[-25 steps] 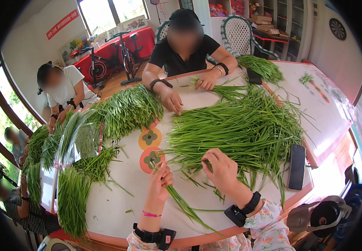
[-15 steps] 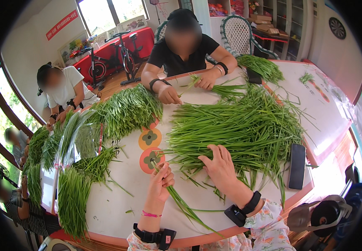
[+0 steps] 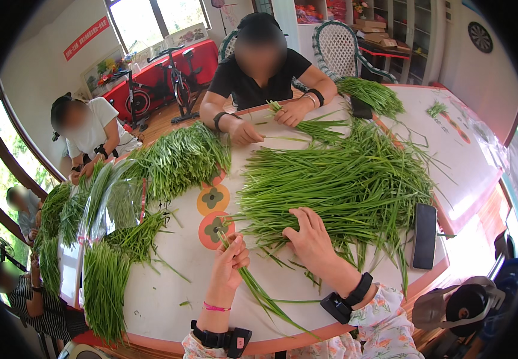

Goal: The person sorts through bunches of long green plants on a table, picking up individual stalks and arranging them into smaller bundles.

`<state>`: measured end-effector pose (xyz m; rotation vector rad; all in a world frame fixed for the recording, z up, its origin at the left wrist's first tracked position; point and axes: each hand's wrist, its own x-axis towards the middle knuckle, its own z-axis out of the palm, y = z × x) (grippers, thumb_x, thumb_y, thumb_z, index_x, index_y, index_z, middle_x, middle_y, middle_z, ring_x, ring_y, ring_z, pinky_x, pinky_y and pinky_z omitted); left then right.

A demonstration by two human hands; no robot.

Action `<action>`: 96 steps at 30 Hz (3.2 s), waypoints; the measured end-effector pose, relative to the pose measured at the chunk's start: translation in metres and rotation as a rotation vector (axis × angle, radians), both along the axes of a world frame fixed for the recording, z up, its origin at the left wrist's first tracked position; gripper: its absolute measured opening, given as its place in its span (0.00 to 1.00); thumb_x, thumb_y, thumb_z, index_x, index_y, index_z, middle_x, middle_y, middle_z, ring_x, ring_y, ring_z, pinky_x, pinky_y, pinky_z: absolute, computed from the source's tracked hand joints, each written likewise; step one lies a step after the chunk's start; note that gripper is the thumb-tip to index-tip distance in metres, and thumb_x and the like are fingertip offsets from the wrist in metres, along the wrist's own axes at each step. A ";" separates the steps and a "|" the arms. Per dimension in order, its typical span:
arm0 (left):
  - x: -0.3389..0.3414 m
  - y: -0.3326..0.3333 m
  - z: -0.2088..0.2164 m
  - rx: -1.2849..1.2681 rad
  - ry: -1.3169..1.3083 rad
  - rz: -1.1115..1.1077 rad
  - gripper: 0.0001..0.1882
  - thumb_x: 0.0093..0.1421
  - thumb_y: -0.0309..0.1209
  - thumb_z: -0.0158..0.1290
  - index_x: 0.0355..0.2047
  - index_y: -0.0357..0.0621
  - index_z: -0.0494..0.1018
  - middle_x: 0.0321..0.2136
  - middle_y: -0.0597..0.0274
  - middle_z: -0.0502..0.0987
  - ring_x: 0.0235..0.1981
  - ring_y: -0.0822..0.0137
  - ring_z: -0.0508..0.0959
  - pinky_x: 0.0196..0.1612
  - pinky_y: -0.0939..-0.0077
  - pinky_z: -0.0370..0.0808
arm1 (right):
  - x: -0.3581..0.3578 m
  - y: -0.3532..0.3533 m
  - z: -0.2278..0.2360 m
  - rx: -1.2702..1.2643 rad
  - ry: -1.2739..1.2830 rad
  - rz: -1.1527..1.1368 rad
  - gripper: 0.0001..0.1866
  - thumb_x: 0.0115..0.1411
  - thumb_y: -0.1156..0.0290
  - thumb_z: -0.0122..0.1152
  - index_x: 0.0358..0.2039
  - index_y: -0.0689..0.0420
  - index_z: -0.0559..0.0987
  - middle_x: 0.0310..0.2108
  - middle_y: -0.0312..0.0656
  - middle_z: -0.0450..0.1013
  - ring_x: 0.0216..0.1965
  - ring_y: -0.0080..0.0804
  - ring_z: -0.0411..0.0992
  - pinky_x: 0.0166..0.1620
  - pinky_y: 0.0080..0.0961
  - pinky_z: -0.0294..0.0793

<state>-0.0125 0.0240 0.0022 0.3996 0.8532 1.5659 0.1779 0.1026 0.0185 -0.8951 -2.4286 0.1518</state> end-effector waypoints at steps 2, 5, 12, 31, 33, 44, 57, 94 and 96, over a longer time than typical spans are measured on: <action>0.000 0.000 0.000 0.000 -0.017 0.000 0.05 0.59 0.31 0.53 0.33 0.47 0.70 0.17 0.77 0.57 0.13 0.84 0.52 0.16 0.89 0.48 | 0.001 0.002 -0.004 0.000 0.011 -0.009 0.11 0.42 0.76 0.64 0.28 0.58 0.74 0.50 0.50 0.62 0.55 0.50 0.57 0.55 0.41 0.60; 0.001 0.000 0.002 0.007 -0.083 0.017 0.04 0.59 0.31 0.53 0.33 0.47 0.70 0.17 0.77 0.57 0.13 0.84 0.51 0.16 0.89 0.48 | 0.000 0.004 -0.007 0.030 0.044 -0.002 0.11 0.43 0.77 0.64 0.27 0.57 0.73 0.50 0.48 0.63 0.54 0.49 0.58 0.54 0.41 0.61; 0.000 -0.001 0.002 0.042 -0.001 0.000 0.08 0.58 0.30 0.53 0.38 0.44 0.72 0.18 0.78 0.59 0.14 0.84 0.52 0.17 0.88 0.48 | -0.004 0.003 0.002 -0.060 0.390 0.152 0.10 0.45 0.78 0.62 0.28 0.55 0.72 0.39 0.39 0.71 0.43 0.40 0.68 0.46 0.35 0.66; 0.014 0.002 0.007 0.107 -0.236 0.179 0.09 0.65 0.34 0.44 0.35 0.43 0.70 0.29 0.66 0.68 0.24 0.77 0.63 0.29 0.83 0.62 | 0.002 0.002 -0.009 0.052 0.058 -0.087 0.07 0.43 0.71 0.65 0.25 0.53 0.78 0.27 0.35 0.68 0.35 0.34 0.66 0.41 0.31 0.64; 0.010 0.001 0.005 0.132 -0.251 0.117 0.08 0.64 0.33 0.44 0.36 0.44 0.70 0.26 0.68 0.65 0.22 0.78 0.62 0.26 0.85 0.61 | 0.002 0.002 -0.009 0.047 0.039 -0.102 0.07 0.42 0.72 0.65 0.25 0.53 0.78 0.27 0.34 0.67 0.36 0.34 0.65 0.42 0.31 0.63; 0.003 -0.001 0.001 0.009 -0.013 0.033 0.07 0.61 0.32 0.50 0.38 0.44 0.71 0.15 0.77 0.55 0.14 0.83 0.51 0.16 0.88 0.48 | -0.006 0.000 0.002 0.065 0.209 0.000 0.09 0.45 0.74 0.64 0.26 0.54 0.72 0.28 0.36 0.70 0.36 0.35 0.67 0.42 0.33 0.63; 0.004 0.002 -0.002 0.043 -0.097 0.267 0.12 0.63 0.39 0.46 0.31 0.44 0.70 0.21 0.74 0.63 0.19 0.81 0.58 0.21 0.87 0.56 | 0.000 -0.005 0.001 -0.311 0.286 0.097 0.06 0.51 0.70 0.62 0.25 0.55 0.74 0.13 0.35 0.69 0.17 0.37 0.67 0.25 0.30 0.66; 0.001 -0.001 0.004 0.009 -0.100 0.074 0.08 0.62 0.37 0.50 0.30 0.48 0.68 0.14 0.78 0.54 0.13 0.83 0.50 0.16 0.88 0.48 | -0.001 0.001 -0.006 0.019 0.086 -0.104 0.08 0.43 0.72 0.65 0.25 0.53 0.75 0.28 0.35 0.66 0.35 0.34 0.66 0.40 0.31 0.63; 0.001 -0.001 0.002 0.021 -0.123 0.081 0.08 0.61 0.35 0.50 0.31 0.45 0.69 0.15 0.77 0.55 0.13 0.83 0.51 0.16 0.87 0.47 | 0.000 0.002 -0.008 0.028 0.071 -0.098 0.08 0.43 0.72 0.65 0.25 0.53 0.75 0.28 0.34 0.66 0.36 0.34 0.65 0.41 0.31 0.63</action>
